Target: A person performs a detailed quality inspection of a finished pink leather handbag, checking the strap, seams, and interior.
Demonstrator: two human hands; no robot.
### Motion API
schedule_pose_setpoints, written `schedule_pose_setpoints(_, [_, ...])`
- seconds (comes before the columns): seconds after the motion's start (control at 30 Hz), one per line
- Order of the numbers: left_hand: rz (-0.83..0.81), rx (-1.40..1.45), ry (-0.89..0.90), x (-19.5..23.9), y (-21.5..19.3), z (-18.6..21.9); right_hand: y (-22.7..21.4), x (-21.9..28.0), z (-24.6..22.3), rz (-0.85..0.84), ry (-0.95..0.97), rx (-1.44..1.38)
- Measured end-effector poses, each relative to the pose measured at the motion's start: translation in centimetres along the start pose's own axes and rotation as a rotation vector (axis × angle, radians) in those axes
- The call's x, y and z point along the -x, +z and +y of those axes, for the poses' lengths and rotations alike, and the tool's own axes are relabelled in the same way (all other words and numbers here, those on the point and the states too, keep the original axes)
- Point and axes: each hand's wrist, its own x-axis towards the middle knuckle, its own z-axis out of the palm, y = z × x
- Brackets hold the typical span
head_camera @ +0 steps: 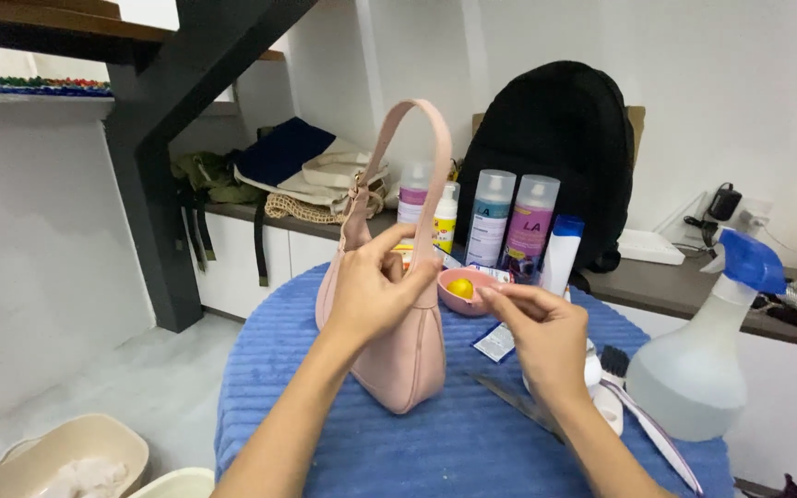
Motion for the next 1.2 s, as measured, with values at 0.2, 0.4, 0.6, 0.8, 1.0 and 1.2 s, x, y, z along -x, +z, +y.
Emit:
schedule_pose_setpoints(0.2, [0.257, 0.064, 0.130, 0.0, -0.5, 0.4, -0.5, -0.5, 0.4, -0.033, -0.080, -0.009])
schedule_pose_setpoints(0.4, [0.274, 0.307, -0.152, 0.4, -2.7, 3.7, -1.2, -0.7, -0.8, -0.100, -0.002, 0.035])
schedule_pose_setpoints(0.6, [0.168, 0.167, -0.034, 0.3, -1.9, 1.7, -1.4, -0.5, -0.1, -0.131, -0.084, 0.127])
schedule_pose_setpoints(0.8, [-0.211, -0.304, 0.377, 0.6, -1.7, -0.4, -1.7, -0.9, 0.3, -0.040, -0.056, 0.070])
schedule_pose_setpoints(1.0, [0.063, 0.193, 0.342, 0.0, 1.1, -5.3, -0.8, 1.8, -1.6, -0.084, -0.374, 0.282])
schedule_pose_setpoints(1.2, [0.158, 0.514, -0.033, 0.2, 0.3, -3.3, 0.9, 4.4, -1.1, -0.325, -1.056, 0.684])
